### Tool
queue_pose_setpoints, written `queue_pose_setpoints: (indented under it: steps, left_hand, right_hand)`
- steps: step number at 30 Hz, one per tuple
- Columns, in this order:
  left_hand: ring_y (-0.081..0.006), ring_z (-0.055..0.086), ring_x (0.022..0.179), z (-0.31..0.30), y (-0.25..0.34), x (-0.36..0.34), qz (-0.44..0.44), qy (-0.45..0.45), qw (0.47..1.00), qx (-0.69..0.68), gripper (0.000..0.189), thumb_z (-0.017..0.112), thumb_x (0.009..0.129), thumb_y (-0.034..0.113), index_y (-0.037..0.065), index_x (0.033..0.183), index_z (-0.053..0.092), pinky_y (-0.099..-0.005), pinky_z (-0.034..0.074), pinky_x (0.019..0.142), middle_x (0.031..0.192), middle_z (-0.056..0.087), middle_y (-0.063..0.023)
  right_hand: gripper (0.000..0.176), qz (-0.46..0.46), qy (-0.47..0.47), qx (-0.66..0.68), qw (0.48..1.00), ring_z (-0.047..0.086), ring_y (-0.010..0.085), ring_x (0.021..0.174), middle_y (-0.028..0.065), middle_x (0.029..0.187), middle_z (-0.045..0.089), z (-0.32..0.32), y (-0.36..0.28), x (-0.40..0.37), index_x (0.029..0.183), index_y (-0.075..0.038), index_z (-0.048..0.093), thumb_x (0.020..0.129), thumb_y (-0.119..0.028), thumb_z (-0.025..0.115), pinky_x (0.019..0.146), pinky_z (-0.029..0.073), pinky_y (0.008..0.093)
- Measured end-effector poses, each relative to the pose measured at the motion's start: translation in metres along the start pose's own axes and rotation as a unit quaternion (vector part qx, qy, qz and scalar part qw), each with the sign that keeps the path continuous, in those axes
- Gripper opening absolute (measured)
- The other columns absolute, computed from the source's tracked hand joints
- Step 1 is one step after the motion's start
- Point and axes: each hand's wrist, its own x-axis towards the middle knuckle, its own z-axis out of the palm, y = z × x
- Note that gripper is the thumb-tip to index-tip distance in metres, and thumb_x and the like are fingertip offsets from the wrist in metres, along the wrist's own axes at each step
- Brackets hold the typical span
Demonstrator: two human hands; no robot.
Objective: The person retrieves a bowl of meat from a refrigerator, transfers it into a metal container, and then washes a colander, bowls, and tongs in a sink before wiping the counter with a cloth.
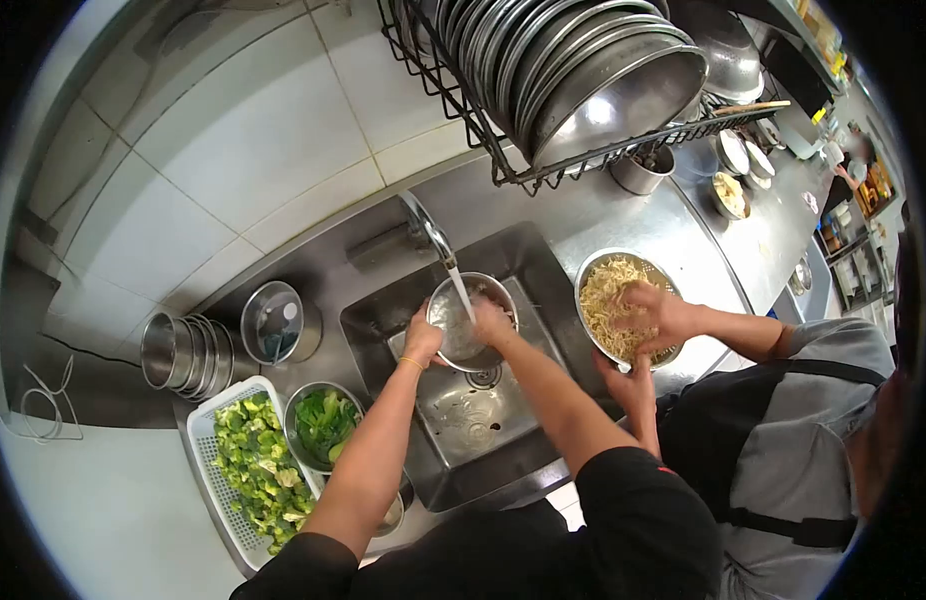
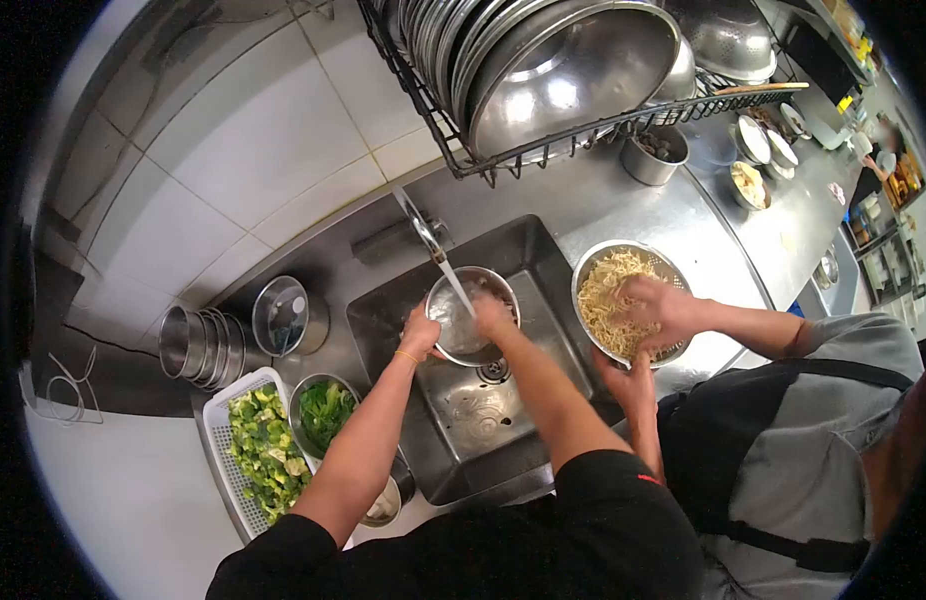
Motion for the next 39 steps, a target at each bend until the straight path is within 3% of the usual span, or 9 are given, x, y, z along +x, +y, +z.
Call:
queue_pose_setpoints:
  steps: [3,9,13,17,19,21,27,29,39]
  left_hand:
    - [-0.0418,0.066,0.083,0.013,0.003,0.009,-0.002,-0.002,1.000,-0.028,0.065,0.047,0.074,-0.001,0.013,0.137,0.042,-0.0470,0.059,0.048,0.115,0.060,-0.0194]
    - [-0.0383,0.065,0.084,0.003,0.015,-0.005,0.000,-0.010,0.998,-0.059,0.069,0.058,0.077,0.004,0.017,0.141,0.035,-0.0470,0.059,0.048,0.117,0.059,-0.0173]
    - [-0.0427,0.062,0.095,0.021,0.013,-0.007,-0.029,0.003,1.000,0.006,0.075,0.046,0.073,-0.004,0.022,0.142,0.035,-0.0439,0.059,0.049,0.123,0.057,-0.0176]
    - [-0.0460,0.058,0.104,0.006,-0.010,0.022,0.043,0.012,0.994,0.100,0.079,0.046,0.071,-0.006,0.024,0.143,0.033,-0.0428,0.059,0.049,0.138,0.044,-0.0177]
    - [-0.0481,0.051,0.112,0.001,0.023,-0.009,0.001,0.012,0.989,0.145,0.080,0.045,0.071,-0.007,0.025,0.143,0.033,-0.0423,0.060,0.049,0.148,0.028,-0.0161]
    - [-0.0478,0.048,0.116,0.003,0.032,-0.014,-0.002,-0.005,0.987,0.163,0.082,0.044,0.070,-0.009,0.026,0.144,0.031,-0.0403,0.060,0.048,0.151,0.022,-0.0153]
    - [-0.0484,0.057,0.101,0.029,0.030,-0.019,0.196,0.081,0.922,0.323,0.065,0.053,0.075,0.004,0.020,0.137,0.041,-0.0494,0.048,0.088,0.148,0.023,-0.0241]
    - [-0.0490,0.057,0.100,0.026,0.025,-0.018,0.178,0.065,0.921,0.340,0.066,0.054,0.076,0.004,0.017,0.139,0.036,-0.0495,0.049,0.086,0.148,0.020,-0.0261]
    - [-0.0550,0.053,0.103,0.015,-0.018,-0.023,0.124,0.181,0.842,0.494,0.075,0.054,0.077,-0.004,0.013,0.142,0.021,-0.0566,0.044,0.091,0.145,0.003,-0.0356]
  right_hand:
    - [0.043,0.068,0.228,0.046,0.970,0.054,0.0358,0.112,0.0237,0.114,0.060,0.021,0.005,0.016,0.114,-0.006,0.061,0.071,-0.009,0.060,0.098,0.040,0.0442]
    - [0.034,0.165,-0.092,0.090,0.978,0.058,0.0338,0.106,0.0249,0.112,0.060,0.008,0.022,0.015,0.104,-0.005,0.064,0.072,-0.017,0.065,0.095,0.043,0.0437]
    - [0.035,0.045,0.305,0.154,0.939,0.059,0.0333,0.106,0.0195,0.111,0.062,0.035,-0.014,0.017,0.105,-0.006,0.065,0.072,-0.016,0.065,0.091,0.046,0.0426]
    - [0.035,-0.059,-0.320,-0.074,0.943,0.053,0.0312,0.115,0.0136,0.114,0.062,-0.028,-0.044,0.000,0.111,-0.009,0.064,0.081,-0.026,0.057,0.102,0.035,0.0398]
    - [0.037,-0.144,-0.180,-0.354,0.906,0.054,0.0287,0.113,0.0117,0.119,0.060,-0.011,-0.016,-0.007,0.114,-0.010,0.062,0.084,-0.030,0.053,0.106,0.030,0.0387]
    - [0.040,-0.162,0.160,-0.282,0.932,0.053,0.0266,0.115,0.0090,0.126,0.055,-0.001,0.012,0.010,0.116,-0.009,0.061,0.084,-0.033,0.053,0.108,0.028,0.0360]
    - [0.054,0.023,0.082,-0.014,0.996,0.053,0.0323,0.113,0.0162,0.117,0.057,0.056,0.010,0.010,0.122,-0.004,0.052,0.074,-0.025,0.067,0.094,0.044,0.0409]
    - [0.053,0.036,0.055,0.634,0.771,0.054,0.0360,0.112,0.0192,0.117,0.058,0.006,-0.033,-0.014,0.118,-0.002,0.055,0.073,-0.027,0.069,0.094,0.044,0.0403]
    - [0.038,0.059,-0.206,-0.146,0.966,0.064,0.0239,0.101,0.0092,0.112,0.066,0.022,0.004,0.053,0.106,-0.011,0.069,0.072,-0.028,0.070,0.084,0.051,0.0361]
